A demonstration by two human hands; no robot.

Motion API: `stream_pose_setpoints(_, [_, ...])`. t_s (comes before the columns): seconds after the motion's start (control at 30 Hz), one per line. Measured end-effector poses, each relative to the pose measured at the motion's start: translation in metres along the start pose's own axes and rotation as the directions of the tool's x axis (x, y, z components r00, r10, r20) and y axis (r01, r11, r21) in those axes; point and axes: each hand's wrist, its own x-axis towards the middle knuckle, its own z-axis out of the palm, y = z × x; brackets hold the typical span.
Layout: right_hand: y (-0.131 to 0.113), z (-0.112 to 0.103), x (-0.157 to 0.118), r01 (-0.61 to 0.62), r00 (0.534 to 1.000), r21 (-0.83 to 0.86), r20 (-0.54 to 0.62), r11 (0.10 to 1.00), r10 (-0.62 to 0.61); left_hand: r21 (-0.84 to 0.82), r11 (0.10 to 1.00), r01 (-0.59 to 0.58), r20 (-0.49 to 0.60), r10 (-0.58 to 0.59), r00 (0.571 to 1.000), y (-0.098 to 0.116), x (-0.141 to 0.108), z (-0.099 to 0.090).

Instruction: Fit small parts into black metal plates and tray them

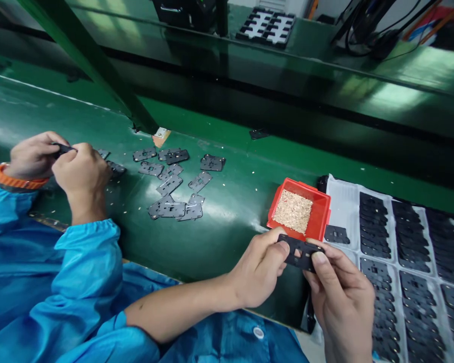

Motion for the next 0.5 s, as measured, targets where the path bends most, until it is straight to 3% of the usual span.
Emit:
stream_pose_setpoints(0.2, [0.000, 0.008, -0.001, -0.012, 0.999, 0.006, 0.052, 1.000, 0.011, 0.087, 0.996, 0.002, -0.046, 0.002, 0.999, -0.001, 0.001, -0.008])
stream_pose_setpoints(0.37, [0.000, 0.012, -0.002, 0.063, 0.991, -0.086, 0.124, 0.994, -0.052, 0.197, 0.979, -0.052, -0.170, 0.086, 0.982, -0.006, 0.004, -0.012])
stream_pose_setpoints(0.5, [-0.001, 0.017, 0.000, 0.056, 0.986, -0.066, 0.161, 0.996, -0.045, 0.253, 0.963, -0.090, -0.175, 0.137, 0.975, -0.004, 0.005, -0.013])
